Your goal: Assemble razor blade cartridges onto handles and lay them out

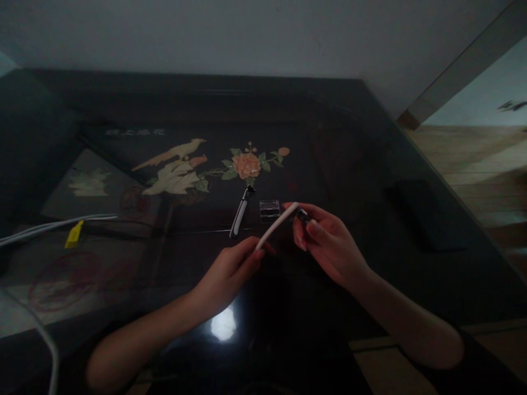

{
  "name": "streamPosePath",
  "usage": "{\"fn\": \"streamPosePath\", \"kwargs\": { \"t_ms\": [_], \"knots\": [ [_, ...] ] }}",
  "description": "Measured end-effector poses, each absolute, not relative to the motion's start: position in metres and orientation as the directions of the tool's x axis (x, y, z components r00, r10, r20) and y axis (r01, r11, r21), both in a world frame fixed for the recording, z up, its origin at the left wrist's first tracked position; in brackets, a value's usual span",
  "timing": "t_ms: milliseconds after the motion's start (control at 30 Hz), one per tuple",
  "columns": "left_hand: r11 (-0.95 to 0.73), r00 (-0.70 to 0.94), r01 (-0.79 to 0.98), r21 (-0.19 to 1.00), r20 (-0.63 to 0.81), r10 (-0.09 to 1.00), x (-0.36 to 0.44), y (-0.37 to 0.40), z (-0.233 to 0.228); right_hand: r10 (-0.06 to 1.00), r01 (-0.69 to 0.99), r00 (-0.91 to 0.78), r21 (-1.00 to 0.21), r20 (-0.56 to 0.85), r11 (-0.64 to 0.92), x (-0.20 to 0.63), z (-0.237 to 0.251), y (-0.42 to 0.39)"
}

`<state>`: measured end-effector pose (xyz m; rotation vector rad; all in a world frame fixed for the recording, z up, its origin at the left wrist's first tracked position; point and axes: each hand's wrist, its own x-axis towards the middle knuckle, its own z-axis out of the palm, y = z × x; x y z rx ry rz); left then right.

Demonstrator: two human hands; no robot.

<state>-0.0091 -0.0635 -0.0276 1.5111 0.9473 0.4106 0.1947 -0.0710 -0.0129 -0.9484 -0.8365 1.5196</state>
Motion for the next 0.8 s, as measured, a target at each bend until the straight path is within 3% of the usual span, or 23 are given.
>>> {"fn": "streamPosePath", "kwargs": {
  "t_ms": [800],
  "knots": [
    [0.077, 0.582, 0.366, 0.927, -0.293, 0.758, -0.0075, -0.0614, -0.0249, 0.983, -0.395, 0.049, -0.908, -0.175, -0.142, 0.1879, -0.0136, -0.0719]
  ]
}}
